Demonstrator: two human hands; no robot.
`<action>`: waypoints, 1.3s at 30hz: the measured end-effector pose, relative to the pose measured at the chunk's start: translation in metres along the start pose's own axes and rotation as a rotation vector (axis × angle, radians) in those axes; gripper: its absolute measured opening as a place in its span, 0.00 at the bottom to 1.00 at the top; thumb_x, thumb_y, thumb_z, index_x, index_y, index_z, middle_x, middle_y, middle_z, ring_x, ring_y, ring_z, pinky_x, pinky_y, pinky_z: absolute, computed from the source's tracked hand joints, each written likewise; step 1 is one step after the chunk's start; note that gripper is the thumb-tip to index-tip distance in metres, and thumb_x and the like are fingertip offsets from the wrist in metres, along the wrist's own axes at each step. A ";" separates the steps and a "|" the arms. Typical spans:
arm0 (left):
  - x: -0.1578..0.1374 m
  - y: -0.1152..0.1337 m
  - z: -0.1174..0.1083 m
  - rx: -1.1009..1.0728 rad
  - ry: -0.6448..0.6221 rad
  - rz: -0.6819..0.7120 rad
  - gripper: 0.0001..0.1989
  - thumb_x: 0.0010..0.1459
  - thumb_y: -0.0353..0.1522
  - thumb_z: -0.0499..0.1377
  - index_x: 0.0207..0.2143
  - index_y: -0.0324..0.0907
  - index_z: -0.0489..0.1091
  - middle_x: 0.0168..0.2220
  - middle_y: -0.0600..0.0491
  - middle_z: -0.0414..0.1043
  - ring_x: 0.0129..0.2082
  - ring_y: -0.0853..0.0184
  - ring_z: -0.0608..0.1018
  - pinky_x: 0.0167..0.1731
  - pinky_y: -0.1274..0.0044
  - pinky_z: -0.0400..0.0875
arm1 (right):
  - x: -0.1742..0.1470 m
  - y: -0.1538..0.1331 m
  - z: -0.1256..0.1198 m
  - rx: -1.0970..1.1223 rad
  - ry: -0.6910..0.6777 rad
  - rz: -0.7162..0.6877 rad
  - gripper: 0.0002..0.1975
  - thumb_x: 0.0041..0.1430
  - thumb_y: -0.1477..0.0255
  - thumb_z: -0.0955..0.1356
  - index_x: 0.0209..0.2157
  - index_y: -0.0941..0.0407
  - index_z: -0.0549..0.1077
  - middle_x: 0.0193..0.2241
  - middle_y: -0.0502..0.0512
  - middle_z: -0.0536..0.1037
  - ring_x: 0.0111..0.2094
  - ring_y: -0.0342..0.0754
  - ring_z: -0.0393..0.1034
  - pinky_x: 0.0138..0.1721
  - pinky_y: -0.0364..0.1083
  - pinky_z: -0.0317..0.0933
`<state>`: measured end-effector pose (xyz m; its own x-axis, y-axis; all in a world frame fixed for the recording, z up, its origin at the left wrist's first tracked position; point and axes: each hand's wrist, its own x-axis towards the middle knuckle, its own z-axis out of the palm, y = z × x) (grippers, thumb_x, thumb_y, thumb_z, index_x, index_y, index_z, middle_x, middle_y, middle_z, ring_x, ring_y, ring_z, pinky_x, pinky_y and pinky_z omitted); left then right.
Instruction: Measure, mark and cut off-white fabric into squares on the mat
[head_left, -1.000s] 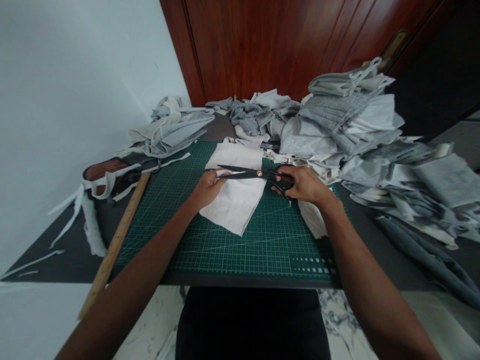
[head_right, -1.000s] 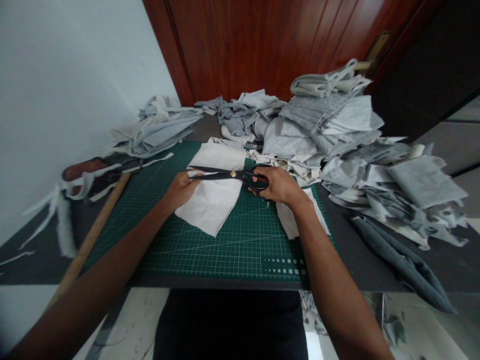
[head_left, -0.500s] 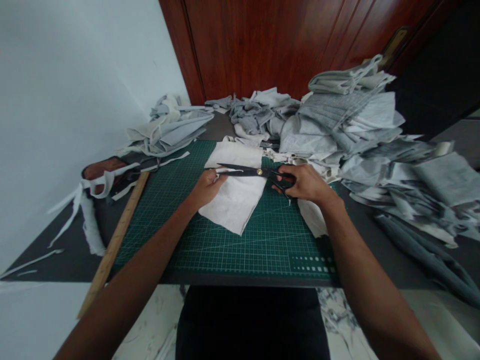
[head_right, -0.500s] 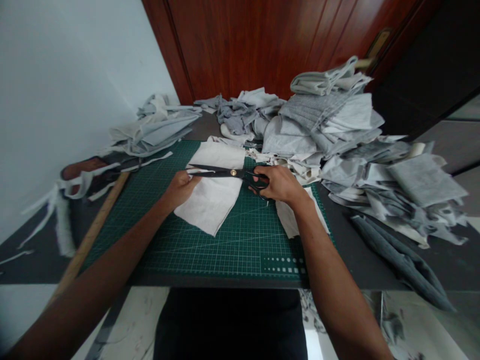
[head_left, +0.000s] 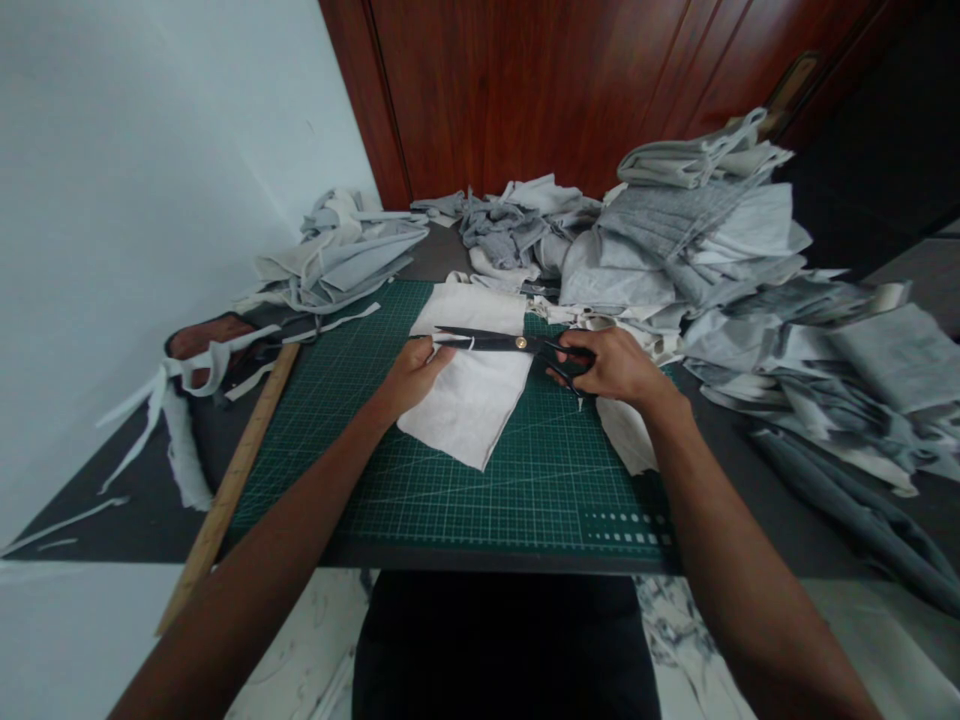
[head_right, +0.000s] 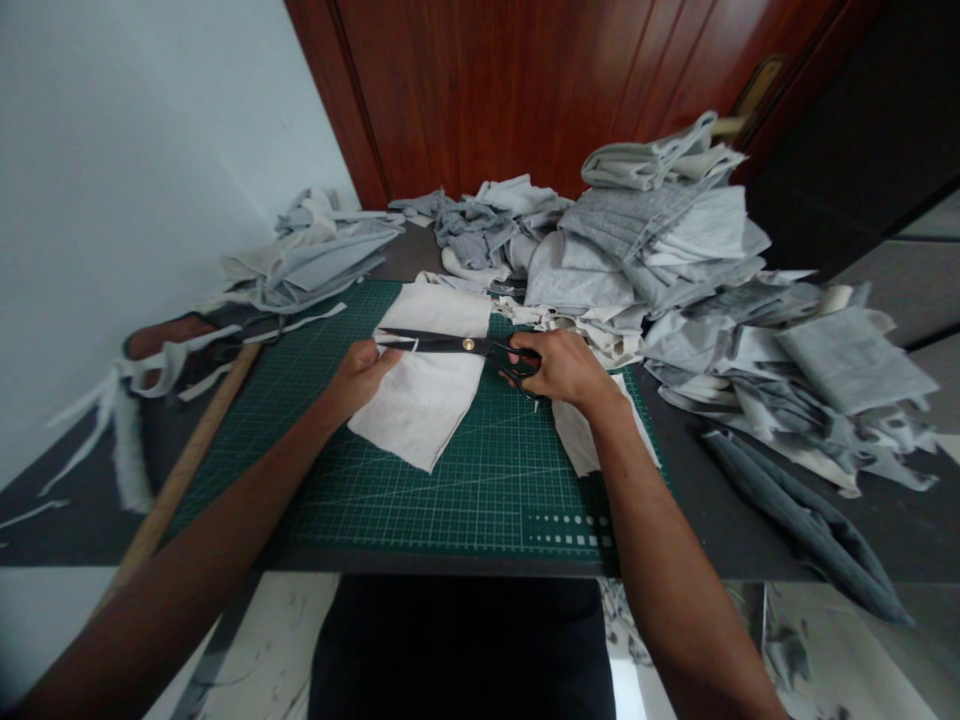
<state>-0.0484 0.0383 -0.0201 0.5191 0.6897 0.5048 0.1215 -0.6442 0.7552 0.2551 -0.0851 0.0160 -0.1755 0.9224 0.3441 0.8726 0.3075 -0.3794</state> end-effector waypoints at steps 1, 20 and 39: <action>0.000 0.000 0.000 -0.004 0.009 0.000 0.25 0.65 0.47 0.60 0.20 0.43 0.63 0.17 0.60 0.58 0.19 0.72 0.61 0.21 0.77 0.57 | 0.000 0.000 0.000 -0.001 0.000 0.002 0.11 0.53 0.61 0.72 0.29 0.54 0.74 0.21 0.48 0.71 0.21 0.43 0.61 0.27 0.43 0.50; 0.002 0.016 -0.001 -0.188 -0.112 -0.027 0.28 0.66 0.54 0.59 0.51 0.41 0.82 0.52 0.46 0.83 0.54 0.54 0.82 0.64 0.63 0.68 | -0.001 -0.002 0.001 -0.005 0.020 0.002 0.09 0.53 0.63 0.72 0.28 0.54 0.75 0.20 0.48 0.71 0.21 0.43 0.62 0.28 0.44 0.49; 0.000 0.013 -0.001 -0.125 -0.068 -0.044 0.28 0.67 0.55 0.57 0.48 0.43 0.82 0.43 0.47 0.85 0.51 0.56 0.82 0.60 0.64 0.71 | -0.004 -0.010 -0.001 0.019 -0.024 0.006 0.11 0.53 0.63 0.73 0.29 0.53 0.69 0.21 0.48 0.71 0.22 0.45 0.62 0.27 0.44 0.49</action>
<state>-0.0479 0.0305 -0.0101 0.5726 0.6893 0.4439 0.0409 -0.5648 0.8242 0.2477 -0.0922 0.0190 -0.1811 0.9295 0.3212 0.8651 0.3059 -0.3975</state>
